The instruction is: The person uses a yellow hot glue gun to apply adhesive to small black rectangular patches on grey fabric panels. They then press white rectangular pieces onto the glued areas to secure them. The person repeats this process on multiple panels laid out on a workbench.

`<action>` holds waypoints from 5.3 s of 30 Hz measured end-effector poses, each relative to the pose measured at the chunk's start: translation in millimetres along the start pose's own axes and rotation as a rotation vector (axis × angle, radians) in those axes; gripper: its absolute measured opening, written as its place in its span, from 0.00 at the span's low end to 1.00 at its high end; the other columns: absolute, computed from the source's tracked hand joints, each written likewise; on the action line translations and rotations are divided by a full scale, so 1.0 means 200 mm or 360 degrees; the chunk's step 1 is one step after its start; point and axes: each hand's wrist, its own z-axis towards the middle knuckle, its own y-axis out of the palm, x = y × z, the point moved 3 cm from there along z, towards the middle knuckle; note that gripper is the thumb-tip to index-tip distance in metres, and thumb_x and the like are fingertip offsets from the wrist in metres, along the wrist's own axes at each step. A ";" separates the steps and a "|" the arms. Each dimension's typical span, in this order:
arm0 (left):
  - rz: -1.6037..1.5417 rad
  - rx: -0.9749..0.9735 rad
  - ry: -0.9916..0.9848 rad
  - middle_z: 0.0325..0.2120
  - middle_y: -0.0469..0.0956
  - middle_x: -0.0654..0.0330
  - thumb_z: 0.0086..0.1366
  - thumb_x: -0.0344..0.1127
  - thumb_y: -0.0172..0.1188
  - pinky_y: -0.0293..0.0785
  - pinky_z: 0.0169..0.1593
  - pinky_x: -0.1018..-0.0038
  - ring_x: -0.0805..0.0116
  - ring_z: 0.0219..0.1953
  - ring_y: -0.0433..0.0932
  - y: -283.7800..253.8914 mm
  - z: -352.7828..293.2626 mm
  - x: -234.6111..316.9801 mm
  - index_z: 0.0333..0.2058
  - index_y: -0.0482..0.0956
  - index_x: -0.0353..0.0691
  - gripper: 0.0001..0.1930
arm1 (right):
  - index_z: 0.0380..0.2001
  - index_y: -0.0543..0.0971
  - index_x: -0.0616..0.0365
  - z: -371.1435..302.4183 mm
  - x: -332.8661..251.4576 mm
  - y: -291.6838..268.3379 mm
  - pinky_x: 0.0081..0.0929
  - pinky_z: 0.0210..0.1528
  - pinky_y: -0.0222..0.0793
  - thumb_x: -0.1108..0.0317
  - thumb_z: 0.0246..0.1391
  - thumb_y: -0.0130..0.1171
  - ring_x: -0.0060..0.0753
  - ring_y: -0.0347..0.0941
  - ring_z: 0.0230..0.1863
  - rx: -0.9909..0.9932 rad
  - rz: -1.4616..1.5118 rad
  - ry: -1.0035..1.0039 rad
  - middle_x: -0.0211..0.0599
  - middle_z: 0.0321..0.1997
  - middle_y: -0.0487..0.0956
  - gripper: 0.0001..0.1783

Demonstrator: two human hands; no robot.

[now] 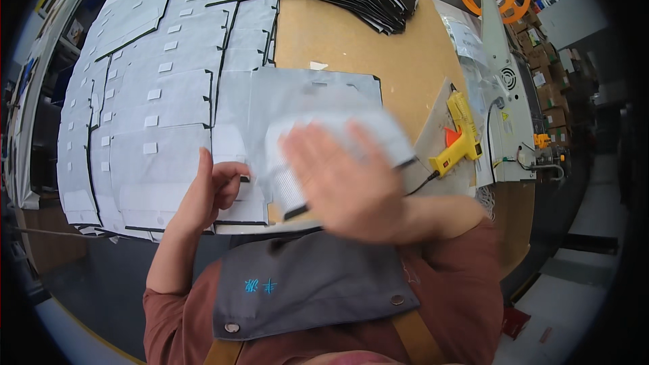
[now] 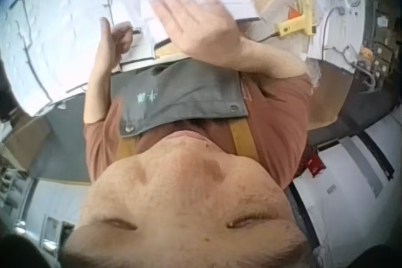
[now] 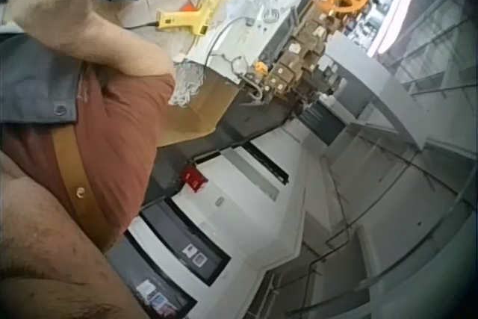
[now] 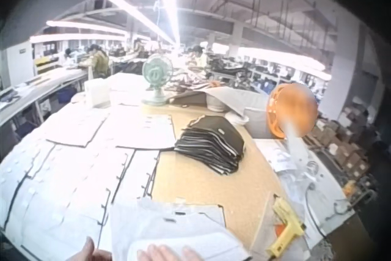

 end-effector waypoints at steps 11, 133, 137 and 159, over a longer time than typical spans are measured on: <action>0.1777 0.0161 0.0987 0.20 0.71 0.50 0.70 0.39 0.56 0.66 0.27 0.62 0.50 0.21 0.68 0.12 -0.07 0.15 0.26 0.74 0.33 0.16 | 0.63 0.70 0.53 -0.19 0.31 0.51 0.42 0.65 0.60 0.45 0.54 0.62 0.46 0.68 0.64 -0.0272 0.0787 0.0489 0.45 0.65 0.70 0.38; 0.1788 0.0855 0.1155 0.17 0.75 0.65 0.58 0.35 0.65 0.64 0.21 0.70 0.65 0.19 0.74 0.07 0.28 0.10 0.29 0.76 0.45 0.06 | 0.56 0.76 0.59 0.59 2.34 1.23 0.37 0.59 0.67 0.48 0.42 0.74 0.45 0.74 0.57 -0.0499 0.0380 0.1274 0.51 0.54 0.78 0.40; 0.1814 0.0889 0.1161 0.18 0.75 0.65 0.58 0.35 0.65 0.65 0.21 0.69 0.64 0.19 0.75 0.06 0.27 0.09 0.29 0.76 0.45 0.06 | 0.48 0.77 0.56 0.61 2.25 1.20 0.34 0.57 0.68 0.53 0.43 0.73 0.41 0.74 0.55 -0.0342 0.0513 0.1298 0.48 0.54 0.78 0.30; 0.1812 0.0917 0.1249 0.18 0.76 0.63 0.60 0.36 0.64 0.67 0.23 0.69 0.63 0.20 0.76 0.07 0.26 0.09 0.30 0.76 0.45 0.06 | 0.38 0.81 0.50 0.52 1.93 0.77 0.34 0.42 0.74 0.56 0.53 0.65 0.39 0.81 0.38 0.0076 0.0049 0.0760 0.37 0.32 0.83 0.13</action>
